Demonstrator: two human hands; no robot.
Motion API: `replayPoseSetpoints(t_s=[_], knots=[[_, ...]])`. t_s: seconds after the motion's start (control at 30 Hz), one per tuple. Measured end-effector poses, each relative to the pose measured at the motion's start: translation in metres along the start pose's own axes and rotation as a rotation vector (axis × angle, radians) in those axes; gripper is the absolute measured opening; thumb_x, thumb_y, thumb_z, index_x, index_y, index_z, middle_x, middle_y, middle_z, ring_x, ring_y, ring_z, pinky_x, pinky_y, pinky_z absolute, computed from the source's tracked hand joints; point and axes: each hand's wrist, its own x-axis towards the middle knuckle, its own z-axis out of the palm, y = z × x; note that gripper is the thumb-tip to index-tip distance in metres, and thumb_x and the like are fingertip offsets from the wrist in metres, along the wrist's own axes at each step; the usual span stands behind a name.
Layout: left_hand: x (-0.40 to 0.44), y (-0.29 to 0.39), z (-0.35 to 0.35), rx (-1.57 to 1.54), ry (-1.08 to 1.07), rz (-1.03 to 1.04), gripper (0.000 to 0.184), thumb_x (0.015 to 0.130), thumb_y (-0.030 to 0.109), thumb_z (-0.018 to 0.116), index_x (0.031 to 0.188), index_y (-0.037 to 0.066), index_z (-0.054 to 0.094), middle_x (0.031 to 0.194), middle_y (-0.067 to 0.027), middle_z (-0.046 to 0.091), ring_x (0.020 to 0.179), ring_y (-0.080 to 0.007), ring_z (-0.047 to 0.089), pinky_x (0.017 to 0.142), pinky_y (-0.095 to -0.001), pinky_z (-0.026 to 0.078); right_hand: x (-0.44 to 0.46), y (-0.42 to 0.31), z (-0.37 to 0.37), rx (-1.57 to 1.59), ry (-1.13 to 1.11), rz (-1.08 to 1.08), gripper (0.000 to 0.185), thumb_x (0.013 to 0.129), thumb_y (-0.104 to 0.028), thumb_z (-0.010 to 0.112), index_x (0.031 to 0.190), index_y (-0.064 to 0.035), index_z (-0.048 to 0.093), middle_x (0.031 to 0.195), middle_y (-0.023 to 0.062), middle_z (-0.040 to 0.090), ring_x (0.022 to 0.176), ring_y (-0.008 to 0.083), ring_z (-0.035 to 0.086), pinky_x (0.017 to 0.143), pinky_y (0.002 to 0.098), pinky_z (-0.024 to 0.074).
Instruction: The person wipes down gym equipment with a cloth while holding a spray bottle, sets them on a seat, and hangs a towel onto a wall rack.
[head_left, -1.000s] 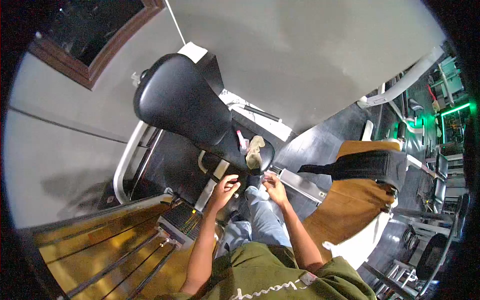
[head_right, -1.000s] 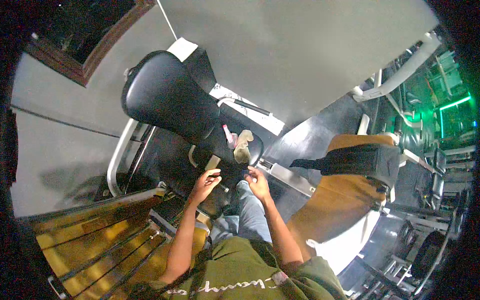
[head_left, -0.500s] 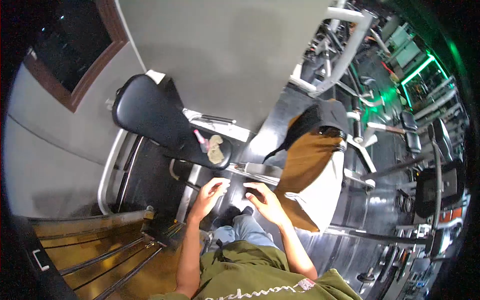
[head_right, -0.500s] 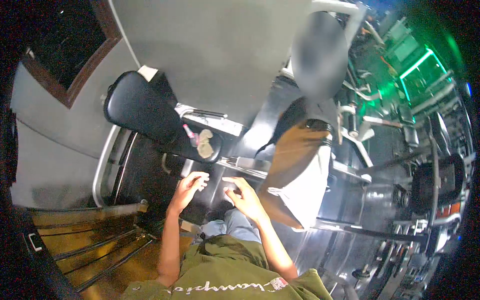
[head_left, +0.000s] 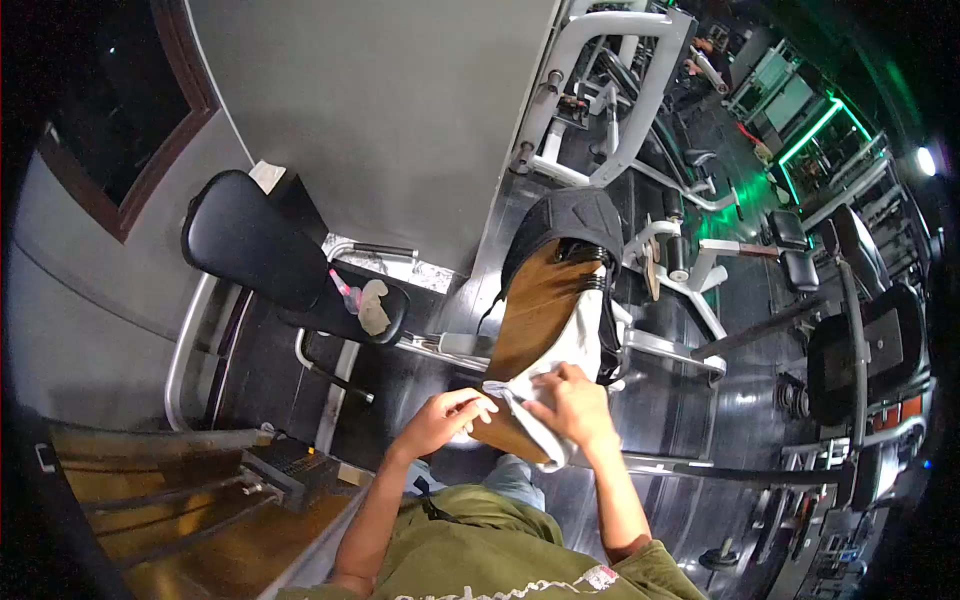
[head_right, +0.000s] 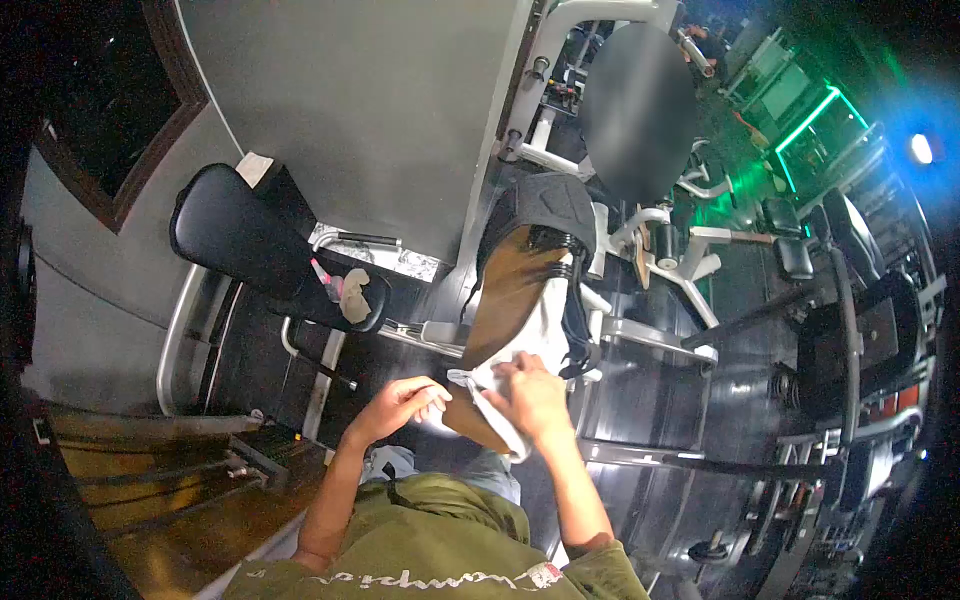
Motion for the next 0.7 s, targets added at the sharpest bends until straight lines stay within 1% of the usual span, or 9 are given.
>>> replayPoseSetpoints(t_s=[0.1,0.2,0.33,0.43,0.47,0.5,0.57,0.63,0.7], knots=[[0.014,-0.002,0.035,-0.014,0.140,-0.075,0.024,0.102,0.021,0.051,0.105,0.002,0.065,0.090,-0.0010,0.066,0.071,-0.0050,0.055,0.065,-0.0222,0.047,0.004,0.002,0.003,-0.059,-0.043,-0.113,0.052,0.068,-0.042,0.081,0.108,-0.0128,0.068,0.106,0.0081,0.058,0.105,0.0254,0.057,0.079,0.0381,0.0545],[0.019,-0.006,0.065,-0.029,0.322,-0.157,0.024,0.101,0.025,0.053,0.099,0.004,0.064,0.091,-0.0005,0.066,0.072,-0.0056,0.056,0.065,-0.0229,0.048,0.004,0.016,0.015,-0.103,-0.054,-0.234,0.045,0.069,-0.034,0.081,0.103,-0.0093,0.067,0.106,0.0073,0.055,0.102,0.0257,0.056,0.076,0.0350,0.0557],[0.014,-0.016,0.108,0.134,0.502,-0.200,0.028,0.098,0.032,0.059,0.107,0.005,0.060,0.099,-0.0002,0.064,0.079,-0.0075,0.057,0.071,-0.0253,0.048,0.010,0.036,0.028,-0.045,-0.019,-0.402,0.029,0.068,-0.027,0.077,0.087,-0.0068,0.068,0.097,0.0083,0.059,0.099,0.0253,0.058,0.065,0.0370,0.0556],[0.009,-0.006,0.144,0.284,0.629,-0.241,0.029,0.096,0.030,0.062,0.110,0.004,0.059,0.104,-0.0020,0.062,0.083,-0.0097,0.059,0.072,-0.0269,0.048,0.017,0.042,0.024,0.055,-0.070,-0.442,0.029,0.071,-0.029,0.074,0.096,-0.0139,0.073,0.100,0.0065,0.061,0.096,0.0241,0.059,0.063,0.0387,0.0547],[0.008,0.003,0.154,0.204,0.645,-0.331,0.028,0.093,0.022,0.065,0.112,0.004,0.058,0.106,-0.0042,0.061,0.089,-0.0151,0.060,0.074,-0.0293,0.049,0.017,0.040,0.019,0.085,-0.098,-0.439,0.028,0.071,-0.029,0.073,0.094,-0.0121,0.073,0.099,0.0089,0.063,0.097,0.0268,0.060,0.066,0.0405,0.0547],[0.007,-0.004,0.163,0.198,0.681,-0.339,0.028,0.093,0.022,0.065,0.112,0.004,0.058,0.106,-0.0042,0.061,0.089,-0.0151,0.060,0.074,-0.0293,0.049,0.016,0.040,0.019,0.090,-0.108,-0.474,0.028,0.071,-0.029,0.073,0.094,-0.0121,0.073,0.099,0.0089,0.063,0.097,0.0268,0.060,0.066,0.0405,0.0547],[0.005,-0.027,0.177,0.418,0.811,-0.142,0.034,0.089,0.025,0.068,0.114,0.003,0.059,0.100,-0.0055,0.061,0.084,-0.0187,0.057,0.075,-0.0323,0.048,0.014,0.039,0.019,0.044,-0.048,-0.511,0.030,0.072,-0.031,0.073,0.094,-0.0108,0.074,0.093,0.0121,0.063,0.096,0.0303,0.060,0.071,0.0427,0.0546],[0.003,-0.018,0.186,0.438,0.836,-0.152,0.034,0.088,0.024,0.068,0.114,0.004,0.059,0.101,-0.0057,0.061,0.089,-0.0217,0.058,0.081,-0.0354,0.048,0.017,0.040,0.021,0.036,-0.094,-0.544,0.031,0.073,-0.034,0.073,0.092,-0.0102,0.075,0.092,0.0148,0.064,0.096,0.0332,0.060,0.075,0.0439,0.0543],[0.003,-0.004,0.196,0.394,0.845,-0.182,0.028,0.089,0.014,0.065,0.115,0.006,0.060,0.108,-0.0075,0.062,0.097,-0.0221,0.059,0.083,-0.0336,0.048,0.021,0.043,0.024,-0.017,-0.097,-0.583,0.032,0.072,-0.039,0.074,0.088,-0.0104,0.076,0.097,0.0159,0.065,0.097,0.0335,0.060,0.075,0.0434,0.0548]])
